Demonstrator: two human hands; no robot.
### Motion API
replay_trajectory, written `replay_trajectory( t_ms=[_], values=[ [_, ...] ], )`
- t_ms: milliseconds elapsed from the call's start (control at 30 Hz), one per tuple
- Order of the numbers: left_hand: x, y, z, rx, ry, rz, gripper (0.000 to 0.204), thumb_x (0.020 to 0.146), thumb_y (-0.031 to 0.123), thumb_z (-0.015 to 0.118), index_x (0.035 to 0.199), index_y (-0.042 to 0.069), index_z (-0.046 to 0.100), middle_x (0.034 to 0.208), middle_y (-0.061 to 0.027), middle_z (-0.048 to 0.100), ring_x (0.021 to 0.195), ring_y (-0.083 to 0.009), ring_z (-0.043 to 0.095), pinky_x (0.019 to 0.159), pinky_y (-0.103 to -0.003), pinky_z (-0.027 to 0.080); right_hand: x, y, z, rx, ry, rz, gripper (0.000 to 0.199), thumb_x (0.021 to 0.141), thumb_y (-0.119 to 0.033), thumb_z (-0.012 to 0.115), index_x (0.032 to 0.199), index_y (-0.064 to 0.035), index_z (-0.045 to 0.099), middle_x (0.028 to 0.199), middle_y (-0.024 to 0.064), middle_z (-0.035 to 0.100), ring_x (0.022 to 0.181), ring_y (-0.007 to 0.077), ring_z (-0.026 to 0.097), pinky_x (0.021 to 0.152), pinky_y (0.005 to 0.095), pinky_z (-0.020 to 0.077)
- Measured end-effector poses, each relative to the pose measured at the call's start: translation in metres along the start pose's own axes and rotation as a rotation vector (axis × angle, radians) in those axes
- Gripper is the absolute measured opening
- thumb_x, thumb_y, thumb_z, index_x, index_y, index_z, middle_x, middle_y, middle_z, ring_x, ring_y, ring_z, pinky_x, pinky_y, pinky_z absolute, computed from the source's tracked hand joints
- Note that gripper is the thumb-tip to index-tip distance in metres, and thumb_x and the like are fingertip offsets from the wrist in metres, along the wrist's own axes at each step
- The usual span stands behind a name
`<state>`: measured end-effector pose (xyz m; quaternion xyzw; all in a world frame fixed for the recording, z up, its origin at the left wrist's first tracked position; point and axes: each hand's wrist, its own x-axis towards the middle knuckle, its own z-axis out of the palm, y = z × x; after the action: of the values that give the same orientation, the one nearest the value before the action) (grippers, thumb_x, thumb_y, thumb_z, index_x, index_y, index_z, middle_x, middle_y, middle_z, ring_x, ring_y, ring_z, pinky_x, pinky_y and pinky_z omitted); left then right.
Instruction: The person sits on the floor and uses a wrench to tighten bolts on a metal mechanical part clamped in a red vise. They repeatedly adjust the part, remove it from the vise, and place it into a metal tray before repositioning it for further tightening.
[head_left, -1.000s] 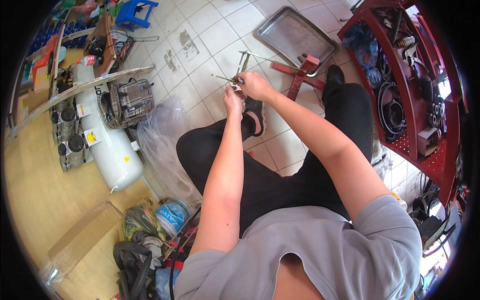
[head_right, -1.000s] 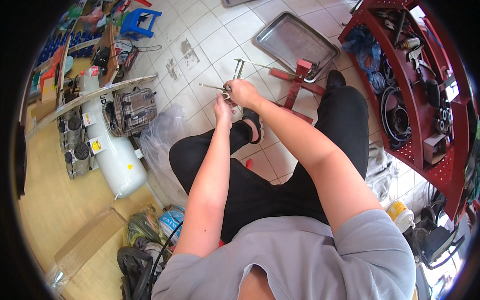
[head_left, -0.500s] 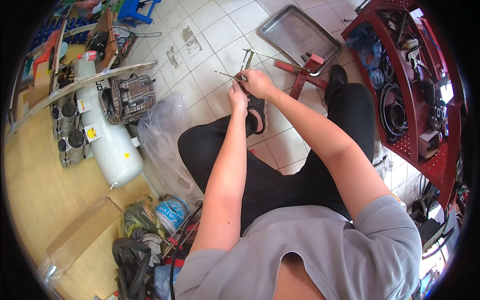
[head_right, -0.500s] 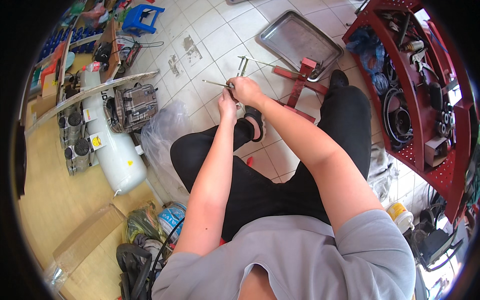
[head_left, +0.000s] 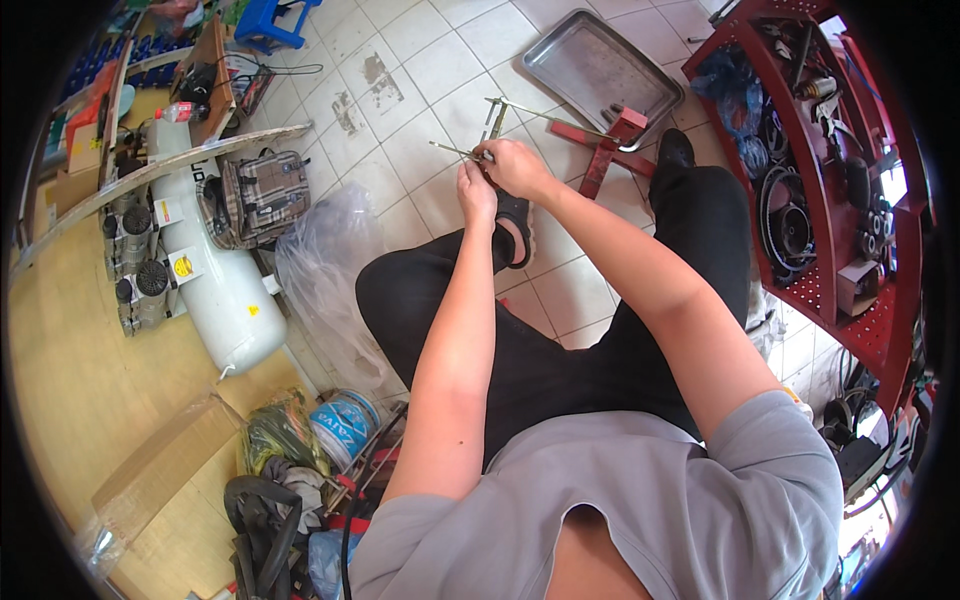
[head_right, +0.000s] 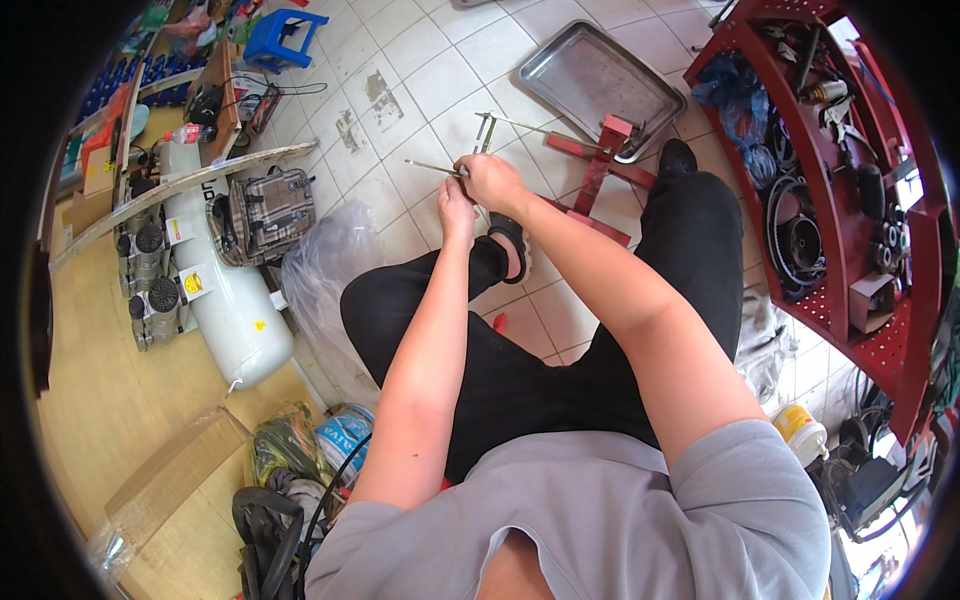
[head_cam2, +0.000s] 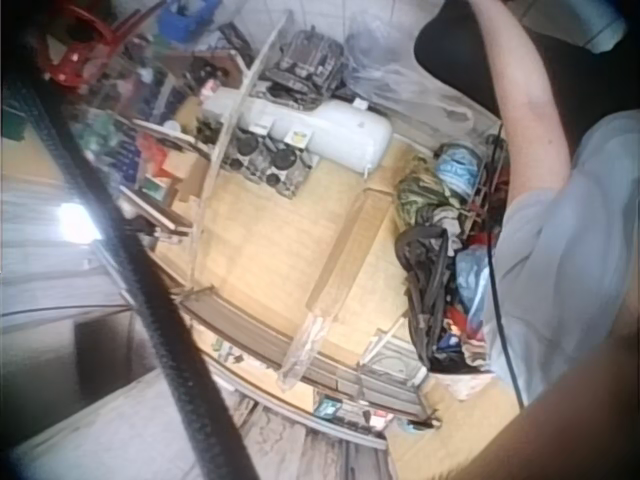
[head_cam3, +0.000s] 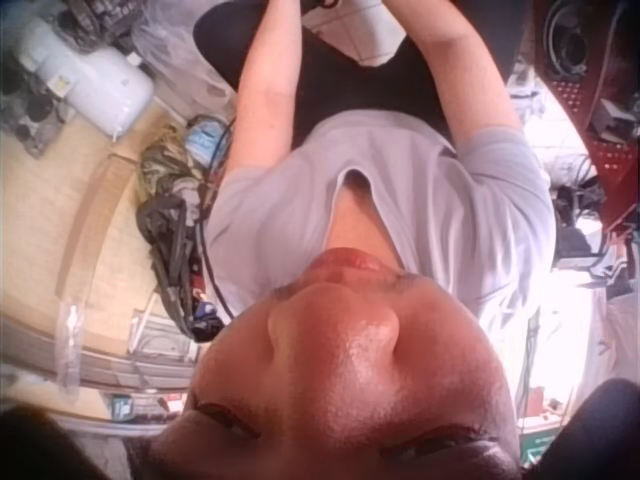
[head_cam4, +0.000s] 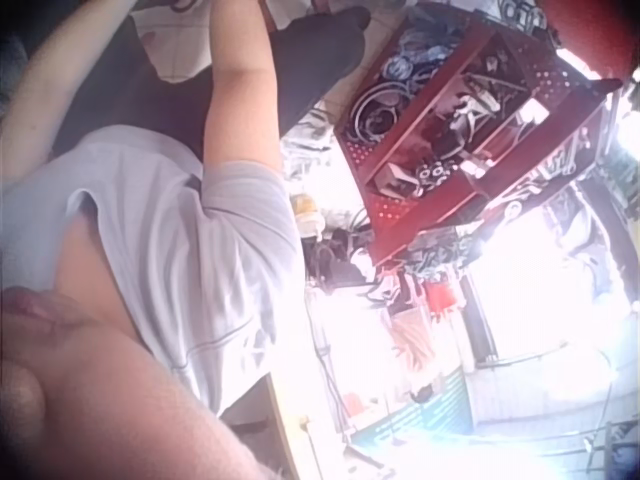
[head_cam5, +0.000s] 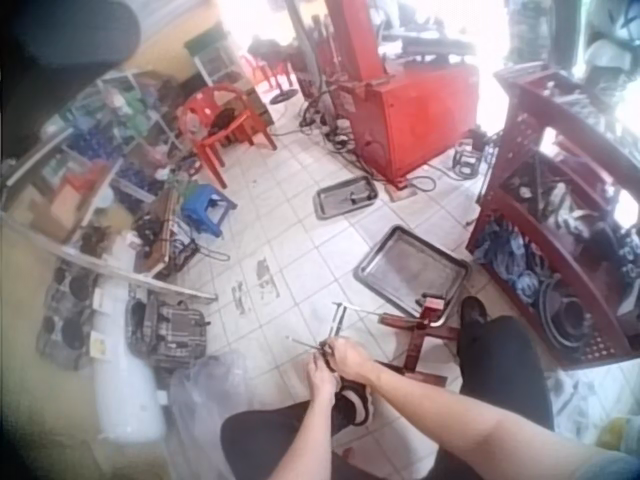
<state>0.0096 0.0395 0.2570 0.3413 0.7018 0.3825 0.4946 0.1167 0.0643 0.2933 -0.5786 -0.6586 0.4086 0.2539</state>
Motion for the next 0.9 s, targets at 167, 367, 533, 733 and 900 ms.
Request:
replay_trajectory(
  t_ms=[167,367,533,733,900],
  values=[
    [-0.003,0.006,-0.004,-0.094,0.007,-0.103,0.033,0.098,0.032,0.034,0.105,0.002,0.048,0.081,-0.0085,0.06,0.065,-0.0153,0.06,0.053,-0.027,0.045,0.002,0.002,0.001,0.078,-0.04,0.073,0.024,0.085,-0.013,0.053,0.103,-0.0021,0.063,0.086,0.0174,0.067,0.077,0.029,0.066,0.075,0.0396,0.0495],
    [0.0,-0.005,-0.003,-0.11,0.016,0.034,0.027,0.097,0.026,0.038,0.1,0.001,0.047,0.07,-0.0082,0.058,0.057,-0.0154,0.058,0.053,-0.027,0.047,0.0,0.0,0.002,0.054,0.005,0.038,0.024,0.085,-0.012,0.052,0.104,-0.0026,0.063,0.076,0.0159,0.067,0.07,0.0271,0.066,0.071,0.0386,0.0496],
    [0.005,-0.007,-0.004,-0.083,0.015,0.045,0.027,0.097,0.027,0.038,0.098,0.001,0.048,0.068,-0.0081,0.057,0.057,-0.0151,0.057,0.052,-0.028,0.046,0.0,-0.001,0.001,0.076,-0.018,0.052,0.024,0.085,-0.013,0.051,0.104,-0.0022,0.063,0.074,0.0164,0.066,0.069,0.0268,0.066,0.071,0.0386,0.0494],
    [-0.006,0.009,0.002,-0.022,0.041,-0.008,0.033,0.099,0.029,0.034,0.097,0.001,0.051,0.073,-0.0085,0.058,0.058,-0.0152,0.058,0.053,-0.028,0.048,-0.002,-0.001,-0.003,0.095,-0.045,0.104,0.028,0.079,-0.011,0.052,0.104,-0.0038,0.064,0.088,0.0188,0.065,0.085,0.0313,0.063,0.079,0.041,0.0479],
    [0.003,0.0,0.0,-0.109,0.005,-0.05,0.033,0.098,0.027,0.035,0.094,-0.001,0.053,0.074,-0.0089,0.059,0.06,-0.0152,0.058,0.054,-0.028,0.048,-0.003,-0.003,-0.003,0.111,-0.063,0.117,0.031,0.075,-0.011,0.053,0.103,-0.0043,0.066,0.096,0.0201,0.065,0.093,0.0339,0.062,0.083,0.0421,0.0475]
  ],
)
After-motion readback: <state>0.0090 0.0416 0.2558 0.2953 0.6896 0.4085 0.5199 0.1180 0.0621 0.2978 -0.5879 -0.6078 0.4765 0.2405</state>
